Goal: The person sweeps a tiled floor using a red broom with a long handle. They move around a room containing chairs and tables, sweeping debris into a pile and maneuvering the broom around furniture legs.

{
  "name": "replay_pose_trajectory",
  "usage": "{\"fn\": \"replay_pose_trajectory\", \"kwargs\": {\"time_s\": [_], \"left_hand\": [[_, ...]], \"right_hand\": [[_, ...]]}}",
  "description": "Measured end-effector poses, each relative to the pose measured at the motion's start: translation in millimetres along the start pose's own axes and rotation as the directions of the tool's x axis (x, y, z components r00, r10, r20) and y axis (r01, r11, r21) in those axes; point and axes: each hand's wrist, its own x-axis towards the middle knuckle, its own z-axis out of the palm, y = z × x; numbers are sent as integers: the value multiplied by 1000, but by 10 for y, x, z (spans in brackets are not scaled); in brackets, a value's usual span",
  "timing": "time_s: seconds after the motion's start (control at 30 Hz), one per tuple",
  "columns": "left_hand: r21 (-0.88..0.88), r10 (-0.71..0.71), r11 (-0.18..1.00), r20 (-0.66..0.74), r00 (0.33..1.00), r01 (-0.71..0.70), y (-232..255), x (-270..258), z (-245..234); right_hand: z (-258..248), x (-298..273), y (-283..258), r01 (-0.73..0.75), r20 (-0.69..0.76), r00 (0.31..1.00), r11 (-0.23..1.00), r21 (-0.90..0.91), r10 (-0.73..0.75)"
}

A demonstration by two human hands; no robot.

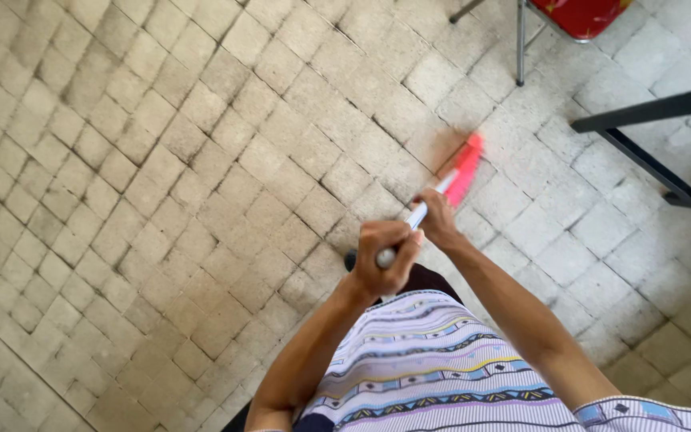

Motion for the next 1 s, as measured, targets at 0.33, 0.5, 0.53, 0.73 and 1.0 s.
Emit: {"fn": "replay_pose_trajectory", "kwargs": {"time_s": [0.33, 0.5, 0.53, 0.73, 1.0], "left_hand": [[64, 275, 957, 96, 957, -282, 919, 298, -476], [-197, 119, 971, -107, 987, -138, 419, 454, -877], [-197, 16, 980, -113, 993, -38, 186, 516, -895], [-295, -364, 888, 18, 931, 352, -1091, 746, -459], [-50, -95, 995, -58, 994, 92, -1017, 1898, -1374]], "right_hand": [[-122, 1522, -1367, -130, 302, 947, 990, 58, 106], [-204, 1232, -1146, -238, 485, 815, 946, -219, 317], [-196, 1084, -915, -308, 491, 772, 913, -268, 404], [-293, 723, 437, -361, 402, 727, 807, -467, 557], [718, 2231, 543, -192, 1, 980, 959, -208, 197]]}}
